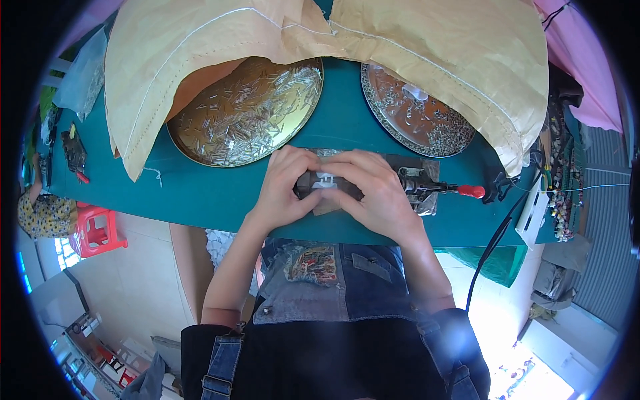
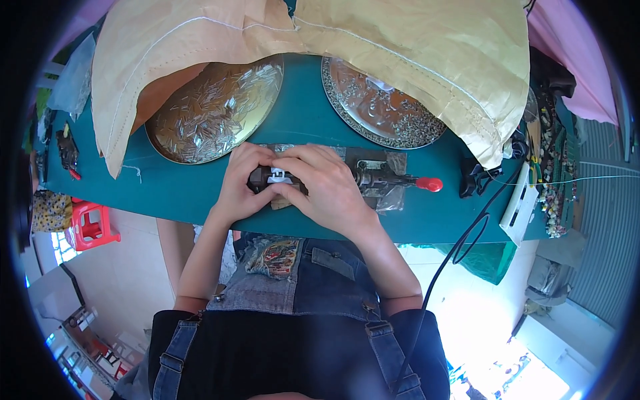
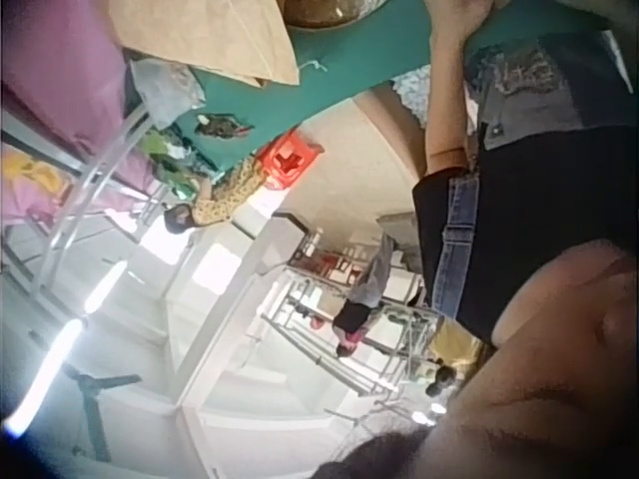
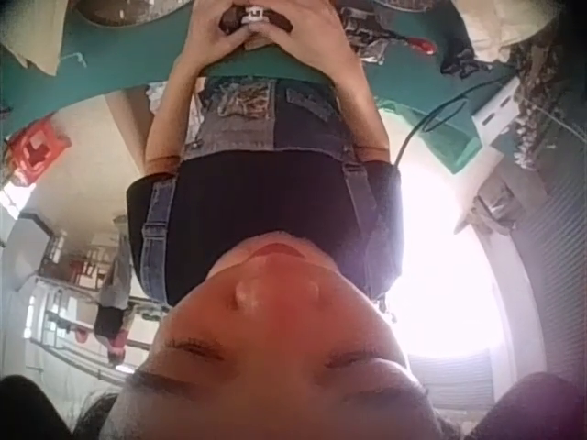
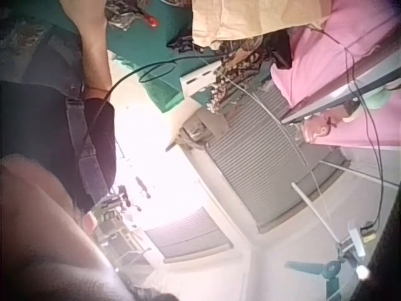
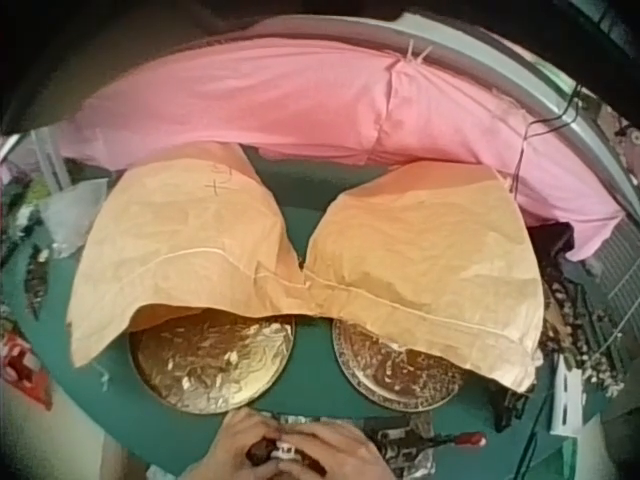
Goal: The person assembles components by placing a white plastic part into a jig, inserting small metal pins from a tray, and pressing them together with a lever. They repeat this process, occasionally using a pen to mark parts and placing the finished pieces into a box.
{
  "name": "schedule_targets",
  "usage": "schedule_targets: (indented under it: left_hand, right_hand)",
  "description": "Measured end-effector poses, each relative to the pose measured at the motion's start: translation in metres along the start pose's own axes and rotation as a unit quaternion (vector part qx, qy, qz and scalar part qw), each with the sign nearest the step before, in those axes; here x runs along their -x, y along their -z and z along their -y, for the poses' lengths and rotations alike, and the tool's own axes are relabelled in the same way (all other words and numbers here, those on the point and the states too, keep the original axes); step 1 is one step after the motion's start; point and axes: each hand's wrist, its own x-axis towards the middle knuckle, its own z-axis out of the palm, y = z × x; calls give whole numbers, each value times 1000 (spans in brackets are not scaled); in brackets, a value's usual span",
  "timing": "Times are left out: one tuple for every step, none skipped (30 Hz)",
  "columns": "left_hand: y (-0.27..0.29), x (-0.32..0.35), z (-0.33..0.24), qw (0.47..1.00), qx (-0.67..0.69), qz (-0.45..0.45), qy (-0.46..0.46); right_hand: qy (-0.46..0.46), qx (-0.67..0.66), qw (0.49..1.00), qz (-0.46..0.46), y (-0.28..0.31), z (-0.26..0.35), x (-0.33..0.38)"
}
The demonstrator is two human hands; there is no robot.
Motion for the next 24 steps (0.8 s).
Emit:
schedule_targets:
  left_hand:
    - [0, 1, 0, 1000, -4, 2, 6]
    - [1, 1, 0, 1000, -7, 3, 11]
    - [1, 1, 0, 1000, -8, 4, 11]
    - [1, 0, -1, 1000, -9, 8, 14]
    - [0, -1, -1, 1000, -10, 11, 18]
    - [0, -1, 0, 1000, -10, 11, 18]
    - [0, -1, 0, 1000, -8, 5, 17]
    - [0, -1, 0, 1000, -5, -2, 17]
    - [-1, -1, 1, 1000, -6, -2, 17]
    - [-2, 0, 1, 1000, -8, -7, 17]
    - [-2, 0, 1, 1000, -10, -13, 16]
    - [-2, 0, 1, 1000, -10, -12, 16]
    - [-2, -1, 1, 1000, -9, -9, 15]
    - [-2, -1, 1, 1000, -9, -6, 14]
    - [-2, -1, 1, 1000, -9, -6, 15]
    - [-2, -1, 1, 1000, -5, -6, 14]
    - [-2, -1, 1, 1000, -1, -5, 13]
    - [-2, -1, 1, 1000, -1, -5, 13]
    - [-2, -1, 1, 1000, -1, -6, 13]
    - [-3, -1, 1, 1000, -1, -6, 13]
    - [-2, -1, 1, 1000, -1, -6, 13]
    - [-2, -2, 1, 1000, 8, -5, 14]
    - [-1, -2, 1, 1000, 17, -3, 14]
    - [-2, -2, 1, 1000, 16, -4, 15]
  right_hand:
    - [21, 39, 999, -3, 0, -1, 1]
    - [43, 79, 996, -6, -1, -1, 2]
    - [42, 78, 996, -7, -2, -3, 3]
    - [40, 73, 997, 2, -3, -5, 5]
    - [38, 68, 997, 11, -4, -6, 7]
    - [38, 68, 997, 11, -4, -5, 6]
    - [39, 69, 997, 14, -5, -2, 5]
    - [41, 70, 997, 17, -4, -1, 4]
    - [41, 69, 997, 17, -3, 1, 4]
    - [44, 86, 995, 21, -3, 2, 3]
    - [47, 102, 993, 25, -2, 2, 3]
    - [46, 102, 993, 25, -4, 2, 5]
    - [58, 140, 988, 10, -5, 3, 7]
    - [69, 179, 981, -5, -7, 3, 8]
    - [69, 178, 982, -4, -7, 1, 9]
    - [74, 194, 978, -5, -7, -1, 9]
    - [79, 210, 974, -5, -7, -2, 9]
    - [78, 211, 974, -5, -6, -2, 9]
    - [66, 201, 977, 7, -6, -2, 9]
    - [54, 192, 980, 20, -6, -2, 9]
    - [55, 192, 980, 19, -5, -2, 8]
    - [52, 198, 978, 38, -3, -1, 6]
    - [49, 205, 976, 56, 0, 0, 4]
    - [50, 205, 976, 56, 4, 0, 1]
